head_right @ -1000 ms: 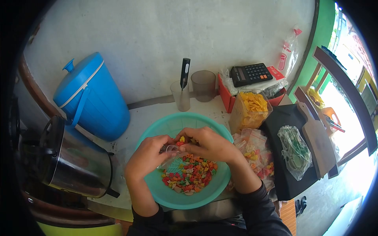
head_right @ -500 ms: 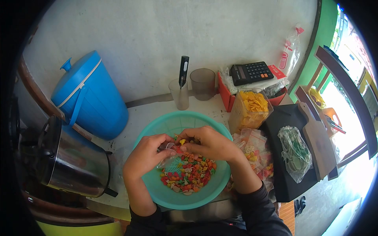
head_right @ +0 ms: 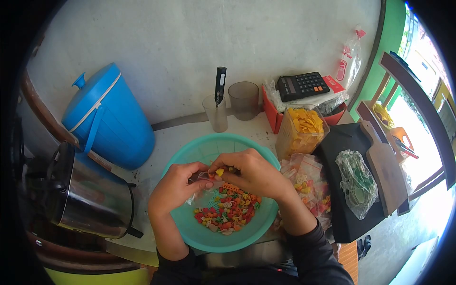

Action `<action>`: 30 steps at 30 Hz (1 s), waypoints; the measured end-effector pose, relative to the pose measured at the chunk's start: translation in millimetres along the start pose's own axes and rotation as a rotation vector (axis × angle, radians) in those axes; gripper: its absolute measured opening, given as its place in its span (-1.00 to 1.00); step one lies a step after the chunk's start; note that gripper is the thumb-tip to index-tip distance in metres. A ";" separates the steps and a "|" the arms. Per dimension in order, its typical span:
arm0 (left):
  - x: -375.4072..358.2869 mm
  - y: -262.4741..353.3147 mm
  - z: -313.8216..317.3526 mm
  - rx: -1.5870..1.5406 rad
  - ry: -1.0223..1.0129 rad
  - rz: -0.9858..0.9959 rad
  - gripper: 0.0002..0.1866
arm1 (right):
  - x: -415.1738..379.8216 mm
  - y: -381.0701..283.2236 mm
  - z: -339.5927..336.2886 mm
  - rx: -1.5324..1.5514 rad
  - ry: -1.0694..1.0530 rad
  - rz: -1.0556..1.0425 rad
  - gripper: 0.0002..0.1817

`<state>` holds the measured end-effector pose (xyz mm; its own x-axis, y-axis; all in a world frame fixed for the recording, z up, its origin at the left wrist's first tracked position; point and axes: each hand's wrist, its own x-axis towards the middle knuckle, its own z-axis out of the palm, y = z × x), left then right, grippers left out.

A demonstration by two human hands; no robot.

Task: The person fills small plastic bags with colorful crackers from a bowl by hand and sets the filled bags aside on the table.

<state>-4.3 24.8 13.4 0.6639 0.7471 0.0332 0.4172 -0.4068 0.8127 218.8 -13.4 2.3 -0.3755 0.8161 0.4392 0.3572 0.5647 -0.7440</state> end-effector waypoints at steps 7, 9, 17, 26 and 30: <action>0.5 -0.3 -0.1 -0.079 0.042 0.014 -0.67 | -1.6 -2.3 -3.6 -0.040 0.001 0.011 -0.76; 0.6 -0.5 -0.8 -0.094 0.064 0.008 -0.69 | -2.3 -2.9 -6.3 -0.077 -0.020 0.013 -0.76; 0.5 -0.4 -1.5 -0.172 0.138 -0.015 -0.73 | -3.3 -3.8 -3.0 -0.113 -0.018 -0.085 -0.77; 0.3 6.9 -0.3 -0.170 0.106 -0.019 -0.73 | -3.0 -1.5 3.0 -0.157 0.046 -0.040 -0.83; 1.6 3.8 -0.2 -0.192 0.066 -0.014 -0.71 | -2.2 -1.1 4.6 -0.154 0.037 -0.056 -0.81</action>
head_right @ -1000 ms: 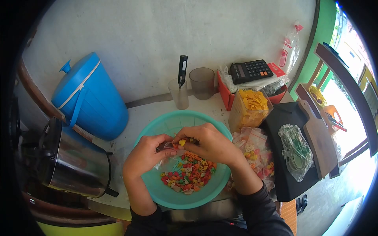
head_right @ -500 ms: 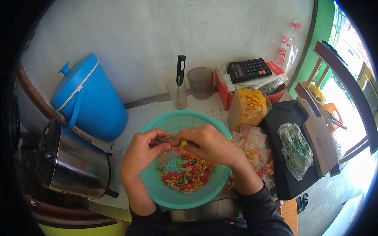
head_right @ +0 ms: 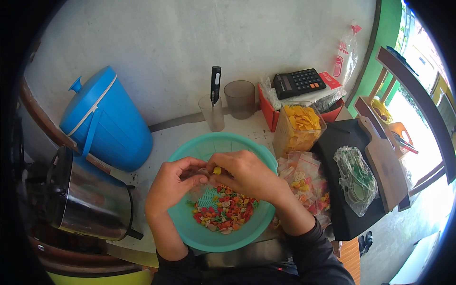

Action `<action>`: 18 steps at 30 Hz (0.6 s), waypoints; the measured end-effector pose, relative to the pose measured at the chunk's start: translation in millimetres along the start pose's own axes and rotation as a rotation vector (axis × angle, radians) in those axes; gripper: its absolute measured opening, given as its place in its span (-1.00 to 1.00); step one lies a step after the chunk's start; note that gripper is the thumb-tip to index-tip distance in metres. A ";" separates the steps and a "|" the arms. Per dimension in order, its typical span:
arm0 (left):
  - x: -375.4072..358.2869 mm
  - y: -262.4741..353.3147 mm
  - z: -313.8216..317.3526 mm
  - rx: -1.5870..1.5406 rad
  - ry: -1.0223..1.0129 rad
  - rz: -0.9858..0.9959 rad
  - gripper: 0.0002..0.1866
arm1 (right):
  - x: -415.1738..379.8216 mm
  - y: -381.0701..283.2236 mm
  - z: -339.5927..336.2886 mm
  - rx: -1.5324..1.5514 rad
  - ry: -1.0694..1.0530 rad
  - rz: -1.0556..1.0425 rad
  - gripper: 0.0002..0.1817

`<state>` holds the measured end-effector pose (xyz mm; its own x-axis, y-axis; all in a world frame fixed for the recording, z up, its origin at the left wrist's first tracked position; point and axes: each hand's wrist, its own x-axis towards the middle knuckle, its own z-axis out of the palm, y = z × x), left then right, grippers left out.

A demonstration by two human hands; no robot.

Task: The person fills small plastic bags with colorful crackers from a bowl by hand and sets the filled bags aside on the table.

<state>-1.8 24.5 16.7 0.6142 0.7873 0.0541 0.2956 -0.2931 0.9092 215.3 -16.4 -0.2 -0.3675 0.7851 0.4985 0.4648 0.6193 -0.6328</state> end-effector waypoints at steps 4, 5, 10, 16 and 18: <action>0.3 -0.3 0.8 -0.030 -0.030 0.013 -0.71 | 1.2 -2.7 3.0 -0.042 0.023 0.011 -0.81; 0.0 1.6 0.6 -0.037 -0.035 0.005 -0.74 | 1.1 -2.2 3.6 -0.041 0.035 0.019 -0.81; -1.9 4.2 -2.0 -0.040 -0.071 0.047 -0.71 | -0.6 0.5 1.1 0.062 -0.029 0.004 -0.85; -0.8 -0.3 0.2 -0.087 -0.035 0.078 -0.73 | -1.0 1.1 -5.5 0.096 -0.009 0.038 -0.83; -1.1 0.3 -0.3 -0.086 -0.042 0.066 -0.77 | -1.8 2.1 -4.8 0.093 -0.003 0.071 -0.82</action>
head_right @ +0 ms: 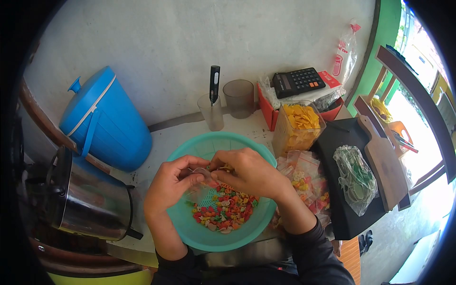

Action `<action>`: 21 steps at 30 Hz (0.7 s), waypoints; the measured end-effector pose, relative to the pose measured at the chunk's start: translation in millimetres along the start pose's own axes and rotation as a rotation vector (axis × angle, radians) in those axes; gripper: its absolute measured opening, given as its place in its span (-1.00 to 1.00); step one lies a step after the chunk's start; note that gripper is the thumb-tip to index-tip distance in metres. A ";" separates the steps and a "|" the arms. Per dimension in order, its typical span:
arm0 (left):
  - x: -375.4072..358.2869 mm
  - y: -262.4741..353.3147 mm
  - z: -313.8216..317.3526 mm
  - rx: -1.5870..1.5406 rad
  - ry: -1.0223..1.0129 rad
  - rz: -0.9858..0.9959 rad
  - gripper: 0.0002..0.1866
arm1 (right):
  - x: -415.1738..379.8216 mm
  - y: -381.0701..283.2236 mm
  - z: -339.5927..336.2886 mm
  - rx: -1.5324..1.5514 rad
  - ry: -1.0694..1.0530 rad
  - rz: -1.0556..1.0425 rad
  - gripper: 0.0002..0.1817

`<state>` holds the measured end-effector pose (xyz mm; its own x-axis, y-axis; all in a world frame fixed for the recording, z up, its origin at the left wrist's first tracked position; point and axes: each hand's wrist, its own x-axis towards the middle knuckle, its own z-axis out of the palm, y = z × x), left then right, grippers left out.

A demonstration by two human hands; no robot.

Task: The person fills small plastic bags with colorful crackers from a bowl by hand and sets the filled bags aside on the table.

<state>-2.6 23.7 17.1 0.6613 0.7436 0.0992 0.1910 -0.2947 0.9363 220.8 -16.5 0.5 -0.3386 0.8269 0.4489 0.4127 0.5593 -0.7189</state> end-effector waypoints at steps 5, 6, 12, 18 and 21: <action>-0.9 -2.1 -1.8 -0.012 -0.026 0.021 -0.87 | 0.2 -4.3 -3.1 0.051 -0.117 0.096 -0.82; -1.2 -1.2 -2.0 0.002 -0.042 0.017 -0.87 | -0.1 -4.9 -3.7 0.035 -0.129 0.093 -0.83; -0.1 -4.5 -0.2 0.130 -0.055 0.119 -0.86 | -3.4 1.9 -4.2 -0.138 -0.116 0.045 -0.84; 1.5 -7.7 -0.5 0.266 -0.016 0.136 -0.88 | -4.5 12.6 3.8 -0.278 -0.086 0.042 -0.83; 0.3 -6.4 1.6 0.384 0.017 0.214 -0.90 | -2.5 9.0 2.9 -0.263 -0.075 0.083 -0.80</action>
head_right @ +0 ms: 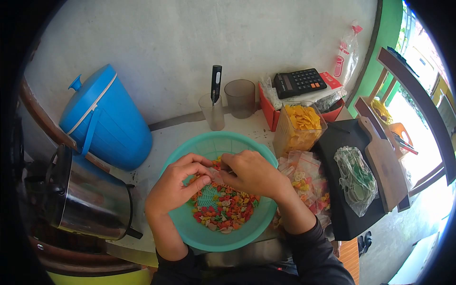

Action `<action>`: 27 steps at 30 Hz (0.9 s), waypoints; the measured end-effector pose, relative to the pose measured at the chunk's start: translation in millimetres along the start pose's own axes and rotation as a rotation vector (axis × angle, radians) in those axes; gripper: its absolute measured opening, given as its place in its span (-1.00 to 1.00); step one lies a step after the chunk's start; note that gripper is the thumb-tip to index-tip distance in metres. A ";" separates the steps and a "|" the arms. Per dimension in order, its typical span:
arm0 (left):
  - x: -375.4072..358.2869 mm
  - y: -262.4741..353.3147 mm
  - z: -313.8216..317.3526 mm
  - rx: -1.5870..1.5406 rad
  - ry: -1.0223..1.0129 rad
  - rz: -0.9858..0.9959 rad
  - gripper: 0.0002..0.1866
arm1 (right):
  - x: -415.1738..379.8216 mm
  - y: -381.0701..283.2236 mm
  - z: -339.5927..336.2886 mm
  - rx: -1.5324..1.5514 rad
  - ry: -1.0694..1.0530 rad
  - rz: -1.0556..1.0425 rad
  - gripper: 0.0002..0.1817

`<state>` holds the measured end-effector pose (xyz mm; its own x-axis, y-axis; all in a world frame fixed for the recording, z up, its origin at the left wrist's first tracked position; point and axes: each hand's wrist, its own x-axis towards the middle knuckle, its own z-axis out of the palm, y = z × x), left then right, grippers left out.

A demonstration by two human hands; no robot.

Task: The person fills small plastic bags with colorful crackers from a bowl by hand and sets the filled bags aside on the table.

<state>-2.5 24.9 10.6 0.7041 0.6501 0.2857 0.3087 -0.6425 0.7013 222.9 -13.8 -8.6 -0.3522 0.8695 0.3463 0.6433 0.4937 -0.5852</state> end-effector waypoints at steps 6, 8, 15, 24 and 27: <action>-0.1 -9.3 5.4 0.175 0.047 0.112 -0.91 | 0.6 -3.8 -3.2 0.051 0.005 0.014 -0.79; 1.1 -8.1 2.8 0.171 0.015 0.116 -0.91 | 1.0 -7.2 -4.3 0.078 -0.009 0.029 -0.79; 0.4 0.8 2.2 0.108 -0.047 -0.093 -0.90 | 0.4 -11.3 -2.2 0.118 -0.020 0.001 -0.78; 1.5 3.2 5.9 0.033 0.033 -0.098 -0.81 | 3.9 -5.3 5.8 0.666 0.041 0.188 -0.71; 2.8 8.4 5.7 0.031 0.015 -0.091 -0.78 | 0.4 -6.3 2.8 0.781 0.025 0.106 -0.68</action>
<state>5.8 19.0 13.5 0.6627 0.7122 0.2317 0.3905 -0.5925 0.7046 216.9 -16.4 -6.8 -0.2940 0.9167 0.2707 0.0051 0.2848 -0.9586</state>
